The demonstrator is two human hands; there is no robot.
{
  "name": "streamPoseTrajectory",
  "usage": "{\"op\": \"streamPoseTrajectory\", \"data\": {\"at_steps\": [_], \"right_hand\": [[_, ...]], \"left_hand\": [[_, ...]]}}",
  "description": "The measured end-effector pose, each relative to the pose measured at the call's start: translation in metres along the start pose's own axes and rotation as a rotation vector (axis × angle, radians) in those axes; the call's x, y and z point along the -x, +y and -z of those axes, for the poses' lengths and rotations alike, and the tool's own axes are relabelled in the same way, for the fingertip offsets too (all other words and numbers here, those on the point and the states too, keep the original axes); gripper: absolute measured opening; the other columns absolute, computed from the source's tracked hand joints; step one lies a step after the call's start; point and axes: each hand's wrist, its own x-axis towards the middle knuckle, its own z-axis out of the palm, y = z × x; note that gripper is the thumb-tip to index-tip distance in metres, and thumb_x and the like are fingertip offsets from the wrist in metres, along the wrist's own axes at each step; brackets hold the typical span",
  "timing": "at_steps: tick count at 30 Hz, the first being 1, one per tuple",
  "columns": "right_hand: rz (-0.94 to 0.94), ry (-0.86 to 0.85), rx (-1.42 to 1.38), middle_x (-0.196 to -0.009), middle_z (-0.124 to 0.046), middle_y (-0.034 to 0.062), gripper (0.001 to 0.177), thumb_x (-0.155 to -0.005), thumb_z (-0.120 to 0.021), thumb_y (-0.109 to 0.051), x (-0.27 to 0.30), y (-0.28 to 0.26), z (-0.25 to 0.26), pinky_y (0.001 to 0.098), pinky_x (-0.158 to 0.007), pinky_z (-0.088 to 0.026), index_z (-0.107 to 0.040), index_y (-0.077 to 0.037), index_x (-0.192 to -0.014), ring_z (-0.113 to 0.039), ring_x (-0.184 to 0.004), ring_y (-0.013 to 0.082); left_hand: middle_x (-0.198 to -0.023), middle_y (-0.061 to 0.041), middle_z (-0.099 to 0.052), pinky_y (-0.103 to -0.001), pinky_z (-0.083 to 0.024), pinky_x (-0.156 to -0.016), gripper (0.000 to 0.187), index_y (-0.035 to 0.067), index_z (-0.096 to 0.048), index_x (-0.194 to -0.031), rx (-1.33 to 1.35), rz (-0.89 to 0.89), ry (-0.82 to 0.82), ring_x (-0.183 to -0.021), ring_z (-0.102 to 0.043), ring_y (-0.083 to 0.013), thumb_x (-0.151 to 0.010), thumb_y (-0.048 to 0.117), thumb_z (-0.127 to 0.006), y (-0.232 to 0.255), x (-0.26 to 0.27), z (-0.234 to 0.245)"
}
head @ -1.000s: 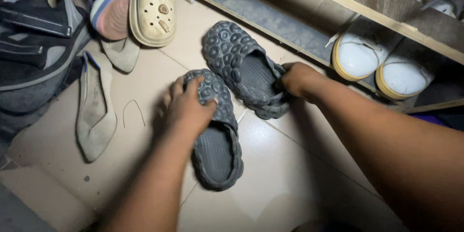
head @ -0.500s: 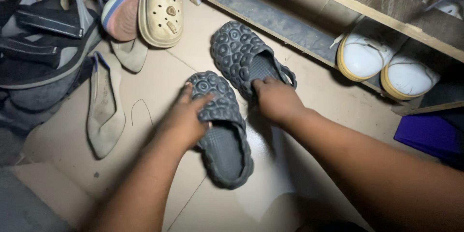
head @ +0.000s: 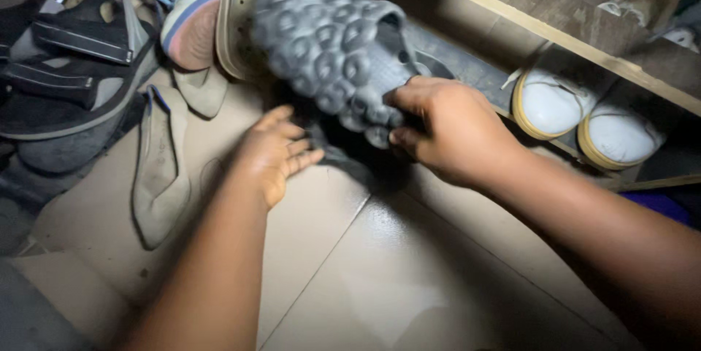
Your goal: The person organizes a pile of shoes on the floor by picking up pairs and placing them on a wooden shoe rack. They handle red heels, beige embellished flats, black sandals, gray clogs, and blue sneakers, arranging them on different shelves.
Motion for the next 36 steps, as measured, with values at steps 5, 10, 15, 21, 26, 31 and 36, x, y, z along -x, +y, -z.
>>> {"op": "streamPoseTrajectory", "data": {"at_steps": [5,10,15,21,26,31,36], "right_hand": [[0.419,-0.188,0.128,-0.097,-0.067,0.0123,0.047,-0.054,-0.079,-0.018,0.029,-0.001,-0.020,0.0472,-0.083,-0.049,-0.070,-0.008,-0.099,-0.062,-0.095,0.0373],[0.516,-0.377,0.233,-0.097,-0.064,0.0088,0.021,-0.079,-0.069,-0.014,0.068,-0.001,-0.071,0.0447,-0.085,-0.048,-0.066,-0.009,-0.100,-0.062,-0.096,0.0303],[0.278,-0.560,0.155,-0.105,-0.067,0.0117,0.030,-0.075,-0.070,-0.021,0.055,-0.017,-0.097,0.0455,-0.090,-0.049,-0.069,-0.008,-0.103,-0.062,-0.103,0.0339],[-0.184,-0.829,0.025,-0.115,-0.069,0.0133,0.051,-0.070,-0.084,-0.033,0.015,-0.045,-0.100,0.0438,-0.092,-0.053,-0.063,-0.015,-0.113,-0.066,-0.108,0.0336],[-0.657,-0.188,-0.385,-0.113,-0.074,0.0219,0.072,-0.073,-0.082,-0.044,-0.016,-0.051,-0.114,0.0421,-0.094,-0.056,-0.052,-0.004,-0.125,-0.073,-0.106,0.0349],[-0.704,-0.138,-0.367,-0.130,-0.060,0.0318,0.117,-0.081,-0.081,-0.049,-0.031,-0.072,-0.148,0.0440,-0.104,-0.048,-0.004,-0.012,-0.161,-0.061,-0.123,0.0435],[-0.937,-0.089,-0.438,-0.130,-0.063,0.0312,0.092,-0.088,-0.074,-0.043,-0.049,-0.087,-0.158,0.0462,-0.109,-0.046,-0.022,-0.009,-0.155,-0.061,-0.124,0.0448]], "left_hand": [[-0.161,-0.010,-0.045,-0.058,-0.029,-0.116,0.087,0.014,-0.040,-0.158,0.497,-0.090,0.009,-0.144,-0.044,-0.0328,-0.089,0.068,-0.041,0.027,0.022,0.069],[-0.149,-0.012,-0.059,-0.055,-0.034,-0.113,0.082,0.019,-0.048,-0.148,-0.076,0.009,0.074,-0.139,-0.052,-0.0302,-0.081,0.064,-0.054,0.037,0.055,0.084],[-0.139,-0.011,-0.067,-0.041,-0.039,-0.112,0.082,0.016,-0.058,-0.143,-0.811,-0.068,-0.179,-0.134,-0.060,-0.0253,-0.071,0.050,-0.079,0.029,0.054,0.051],[-0.142,-0.011,-0.058,-0.041,-0.044,-0.108,0.074,0.022,-0.061,-0.137,-1.467,-0.305,-0.080,-0.130,-0.056,-0.0315,-0.073,0.050,-0.084,0.013,0.034,0.040],[-0.134,-0.013,-0.061,-0.043,-0.050,-0.102,0.064,0.022,-0.063,-0.134,-1.409,-0.344,0.032,-0.122,-0.061,-0.0330,-0.078,0.047,-0.080,0.004,0.030,0.060],[-0.135,-0.013,-0.067,-0.040,-0.053,-0.099,0.056,0.022,-0.064,-0.136,-1.307,-0.209,0.078,-0.117,-0.067,-0.0304,-0.083,0.034,-0.077,-0.004,0.030,0.070],[-0.130,-0.011,-0.073,-0.034,-0.055,-0.091,0.054,0.017,-0.067,-0.133,-0.877,-0.122,0.043,-0.109,-0.071,-0.0232,-0.079,0.014,-0.076,-0.009,0.037,0.079]]}}
